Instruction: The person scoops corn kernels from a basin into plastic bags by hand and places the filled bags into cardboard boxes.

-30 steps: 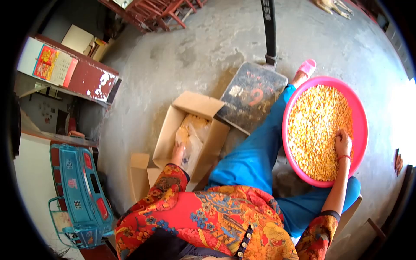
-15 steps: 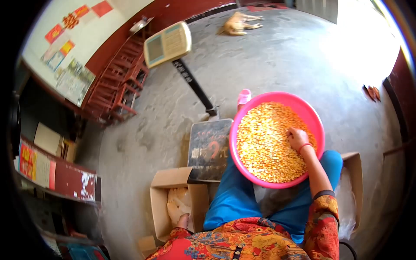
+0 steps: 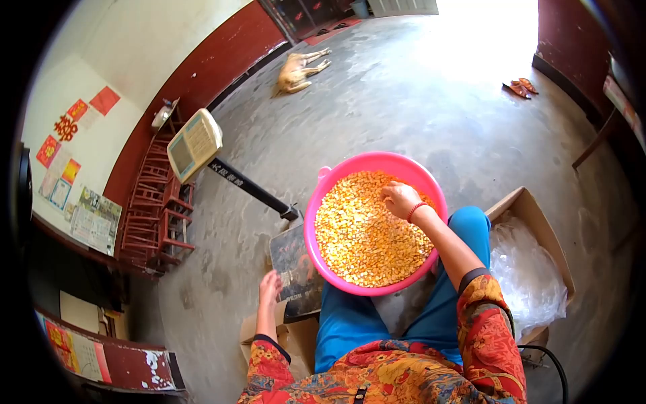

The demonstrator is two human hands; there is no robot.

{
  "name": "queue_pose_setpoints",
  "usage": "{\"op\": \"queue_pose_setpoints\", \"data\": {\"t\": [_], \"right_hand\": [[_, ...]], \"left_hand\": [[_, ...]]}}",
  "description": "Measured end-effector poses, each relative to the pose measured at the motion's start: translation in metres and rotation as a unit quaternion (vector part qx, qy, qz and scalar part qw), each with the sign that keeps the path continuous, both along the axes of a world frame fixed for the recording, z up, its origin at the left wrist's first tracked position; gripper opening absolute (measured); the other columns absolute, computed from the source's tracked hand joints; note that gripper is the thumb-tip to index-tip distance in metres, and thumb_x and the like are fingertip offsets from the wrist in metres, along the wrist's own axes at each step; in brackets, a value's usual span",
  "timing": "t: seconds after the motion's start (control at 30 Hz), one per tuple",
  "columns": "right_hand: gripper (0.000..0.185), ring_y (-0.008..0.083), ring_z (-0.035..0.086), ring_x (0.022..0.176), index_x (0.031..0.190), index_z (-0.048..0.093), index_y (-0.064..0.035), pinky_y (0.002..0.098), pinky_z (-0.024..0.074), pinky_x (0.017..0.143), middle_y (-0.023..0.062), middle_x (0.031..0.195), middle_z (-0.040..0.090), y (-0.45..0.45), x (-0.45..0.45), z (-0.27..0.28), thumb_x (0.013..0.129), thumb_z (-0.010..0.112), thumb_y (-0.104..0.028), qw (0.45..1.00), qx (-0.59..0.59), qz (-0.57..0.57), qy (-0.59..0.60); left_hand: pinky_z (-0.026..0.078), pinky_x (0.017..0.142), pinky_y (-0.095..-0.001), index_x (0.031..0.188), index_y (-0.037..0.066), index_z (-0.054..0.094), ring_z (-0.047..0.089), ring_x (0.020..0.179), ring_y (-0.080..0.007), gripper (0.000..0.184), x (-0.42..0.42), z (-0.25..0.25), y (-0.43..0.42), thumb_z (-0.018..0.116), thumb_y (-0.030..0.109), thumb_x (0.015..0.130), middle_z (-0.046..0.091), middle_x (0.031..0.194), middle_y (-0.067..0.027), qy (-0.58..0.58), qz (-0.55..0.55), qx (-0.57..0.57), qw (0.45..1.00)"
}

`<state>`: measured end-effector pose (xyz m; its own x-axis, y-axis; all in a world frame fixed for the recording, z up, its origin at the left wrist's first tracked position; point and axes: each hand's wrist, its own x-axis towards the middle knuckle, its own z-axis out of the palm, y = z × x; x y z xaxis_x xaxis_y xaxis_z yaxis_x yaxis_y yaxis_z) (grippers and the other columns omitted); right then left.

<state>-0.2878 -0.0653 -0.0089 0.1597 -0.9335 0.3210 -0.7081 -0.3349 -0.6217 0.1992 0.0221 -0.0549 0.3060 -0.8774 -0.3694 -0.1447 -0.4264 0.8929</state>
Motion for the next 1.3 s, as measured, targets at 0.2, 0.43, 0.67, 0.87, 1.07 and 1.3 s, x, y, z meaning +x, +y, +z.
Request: {"op": "queue_pose_setpoints", "data": {"t": [0.2, 0.43, 0.67, 0.87, 1.07, 1.3], "right_hand": [[0.025, 0.0274, 0.048, 0.103, 0.094, 0.061, -0.0129, 0.0393, 0.0380, 0.087, 0.0085, 0.098, 0.057, -0.016, -0.028, 0.048, 0.070, 0.055, -0.008, 0.990, 0.008, -0.096, 0.099], [0.043, 0.0337, 0.052, 0.101, 0.116, 0.044, -0.0120, 0.0413, 0.0428, 0.084, 0.0155, 0.107, 0.056, -0.028, -0.062, 0.009, 0.074, 0.049, -0.006, 0.976, 0.144, -0.156, 0.046], [0.039, 0.0351, 0.054, 0.098, 0.113, 0.044, -0.0089, 0.0422, 0.0442, 0.082, 0.0189, 0.103, 0.057, -0.032, -0.063, 0.007, 0.074, 0.048, -0.006, 0.978, 0.139, -0.148, 0.052], [0.039, 0.0350, 0.054, 0.097, 0.111, 0.045, -0.0087, 0.0420, 0.0445, 0.082, 0.0188, 0.102, 0.058, -0.030, -0.059, 0.014, 0.073, 0.050, -0.006, 0.973, 0.154, -0.160, 0.069], [0.039, 0.0353, 0.055, 0.096, 0.111, 0.045, -0.0088, 0.0416, 0.0450, 0.081, 0.0192, 0.101, 0.058, -0.031, -0.058, 0.011, 0.073, 0.050, -0.006, 0.971, 0.148, -0.169, 0.081], [0.038, 0.0353, 0.055, 0.096, 0.111, 0.045, -0.0085, 0.0416, 0.0451, 0.081, 0.0190, 0.101, 0.058, -0.029, -0.058, 0.015, 0.073, 0.049, -0.006, 0.973, 0.140, -0.168, 0.075]], "left_hand": [[0.044, 0.079, -0.0348, 0.127, 0.014, 0.042, 0.048, 0.106, -0.0199, 0.042, -0.127, 0.074, -0.099, 0.046, 0.034, 0.090, 0.051, 0.117, -0.0097, -0.020, -0.119, -0.070, 0.990], [0.040, 0.089, -0.0393, 0.132, 0.008, 0.032, 0.048, 0.110, -0.0325, 0.055, -0.200, 0.047, -0.104, 0.049, 0.030, 0.085, 0.046, 0.123, -0.0196, -0.342, -0.167, -0.193, 0.904], [0.043, 0.083, -0.0430, 0.129, 0.010, 0.036, 0.051, 0.102, -0.0355, 0.055, -0.206, 0.053, -0.096, 0.054, 0.024, 0.079, 0.050, 0.117, -0.0185, -0.420, -0.136, -0.206, 0.873], [0.043, 0.082, -0.0426, 0.129, 0.010, 0.036, 0.052, 0.101, -0.0359, 0.055, -0.200, 0.047, -0.097, 0.053, 0.015, 0.078, 0.050, 0.117, -0.0177, -0.388, -0.135, -0.233, 0.881], [0.043, 0.082, -0.0424, 0.130, 0.012, 0.035, 0.052, 0.101, -0.0367, 0.053, -0.199, 0.045, -0.097, 0.047, 0.006, 0.079, 0.049, 0.118, -0.0179, -0.402, -0.135, -0.237, 0.874], [0.043, 0.083, -0.0422, 0.131, 0.012, 0.034, 0.051, 0.102, -0.0368, 0.058, -0.200, 0.045, -0.096, 0.048, 0.000, 0.076, 0.049, 0.117, -0.0180, -0.395, -0.136, -0.247, 0.874]]}}
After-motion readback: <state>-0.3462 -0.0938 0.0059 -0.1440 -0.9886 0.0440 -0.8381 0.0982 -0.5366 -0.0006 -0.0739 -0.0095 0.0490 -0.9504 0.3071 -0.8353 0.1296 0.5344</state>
